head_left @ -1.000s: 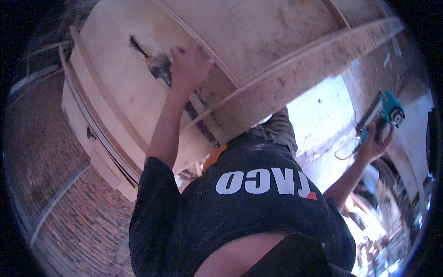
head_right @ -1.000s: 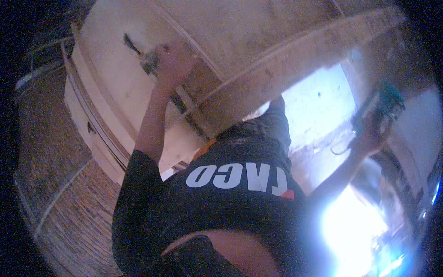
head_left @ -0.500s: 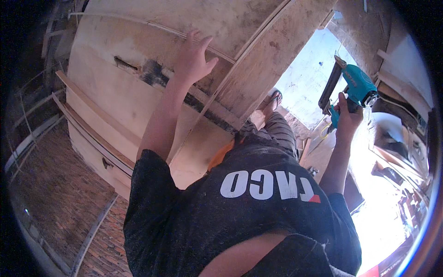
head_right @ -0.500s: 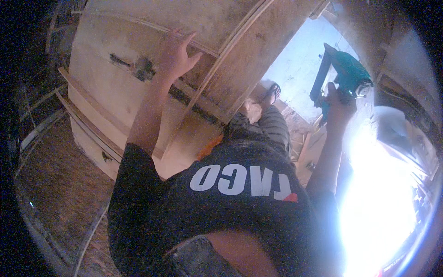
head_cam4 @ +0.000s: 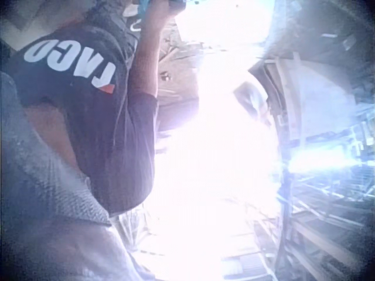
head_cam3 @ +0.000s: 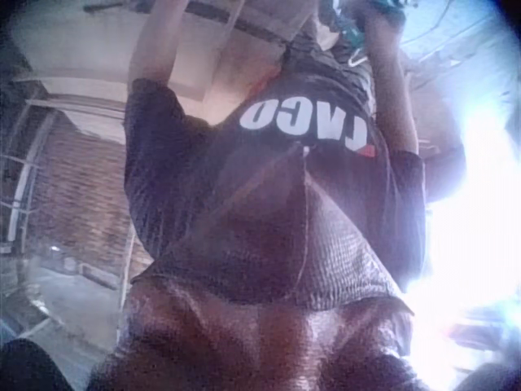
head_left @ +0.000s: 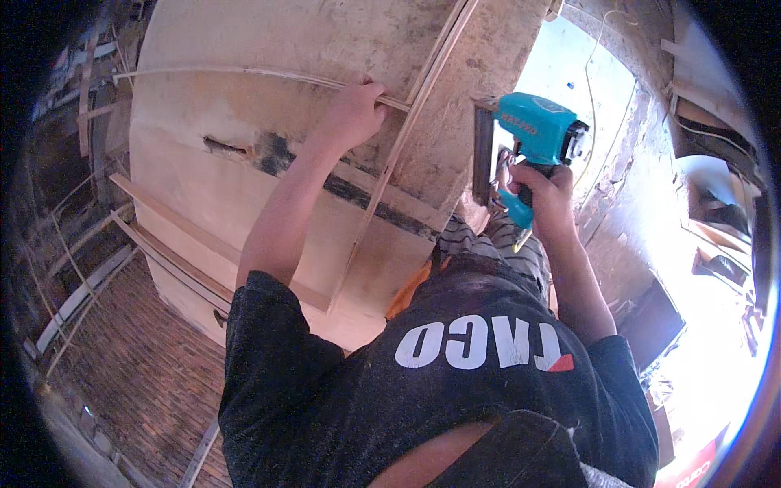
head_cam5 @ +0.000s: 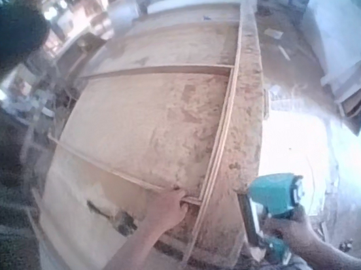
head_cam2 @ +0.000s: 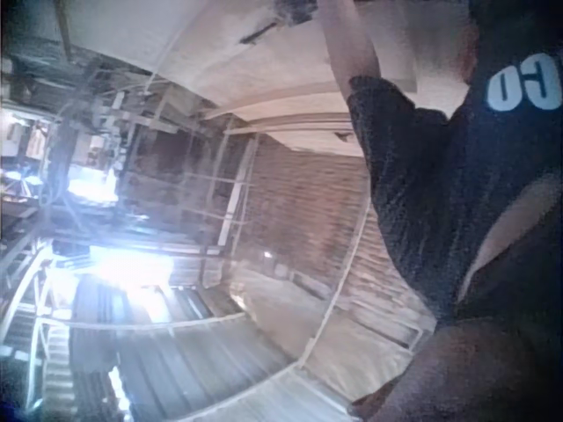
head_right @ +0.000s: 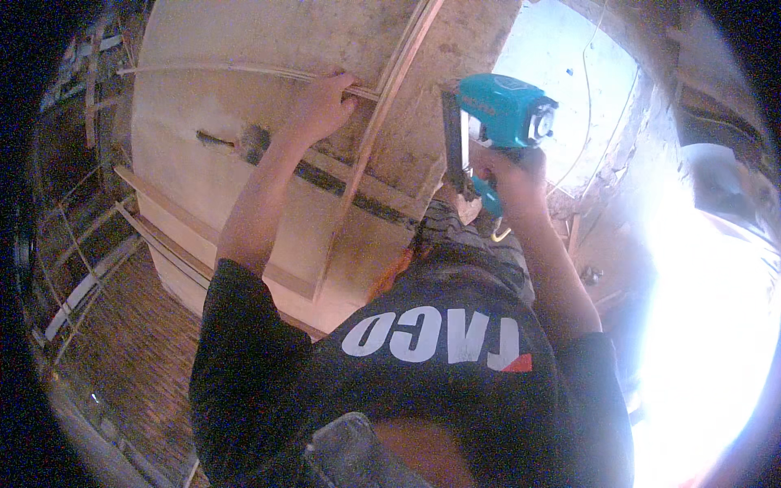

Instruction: The person assembles a wooden frame by positioning thin wooden strips and securing them with a pneumatic nail gun. They repeatedly align and fasten the strips to a larger plywood base, moving around the structure to reach different sections.

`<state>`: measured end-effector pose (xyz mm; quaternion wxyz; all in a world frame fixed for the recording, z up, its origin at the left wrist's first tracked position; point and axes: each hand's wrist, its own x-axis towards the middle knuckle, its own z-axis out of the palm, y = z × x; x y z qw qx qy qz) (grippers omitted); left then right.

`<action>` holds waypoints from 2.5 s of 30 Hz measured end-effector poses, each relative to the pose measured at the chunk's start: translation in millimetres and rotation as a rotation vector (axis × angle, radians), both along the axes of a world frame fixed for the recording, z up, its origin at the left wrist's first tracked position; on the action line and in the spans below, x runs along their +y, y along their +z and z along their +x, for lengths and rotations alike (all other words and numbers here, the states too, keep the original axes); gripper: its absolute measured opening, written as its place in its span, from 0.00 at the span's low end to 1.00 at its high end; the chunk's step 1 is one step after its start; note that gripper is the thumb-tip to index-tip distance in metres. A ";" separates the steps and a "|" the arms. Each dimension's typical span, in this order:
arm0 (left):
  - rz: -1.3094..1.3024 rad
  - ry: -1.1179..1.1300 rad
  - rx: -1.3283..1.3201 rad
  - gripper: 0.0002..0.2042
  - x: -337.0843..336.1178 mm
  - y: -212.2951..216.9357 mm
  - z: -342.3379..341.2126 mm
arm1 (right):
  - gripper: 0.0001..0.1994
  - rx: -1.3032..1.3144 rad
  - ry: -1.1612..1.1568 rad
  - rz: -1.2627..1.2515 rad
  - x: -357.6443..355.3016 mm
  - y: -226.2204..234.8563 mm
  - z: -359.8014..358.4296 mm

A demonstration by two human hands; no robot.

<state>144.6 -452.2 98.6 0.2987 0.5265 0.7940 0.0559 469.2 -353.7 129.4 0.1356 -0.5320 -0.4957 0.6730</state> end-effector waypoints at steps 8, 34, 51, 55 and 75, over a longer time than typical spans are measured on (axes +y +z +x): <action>0.146 0.046 -0.051 0.20 -5.9 -11.2 -1.8 | 0.10 0.084 -0.138 -0.348 -26.5 -5.5 -35.3; -0.020 0.341 -0.274 0.38 13.2 0.3 3.6 | 0.12 0.221 -0.241 -0.758 -45.4 -38.0 -46.8; 0.044 0.233 -0.200 0.33 15.4 -2.9 2.5 | 0.15 0.217 -0.202 -0.717 -47.4 -33.6 -48.9; 0.079 0.249 -0.216 0.31 12.4 -10.1 0.9 | 0.16 0.222 -0.201 -0.708 -50.9 -35.6 -48.3; -0.008 0.318 -0.302 0.33 9.7 -2.3 2.6 | 0.16 0.212 -0.189 -0.734 -52.5 -32.6 -47.7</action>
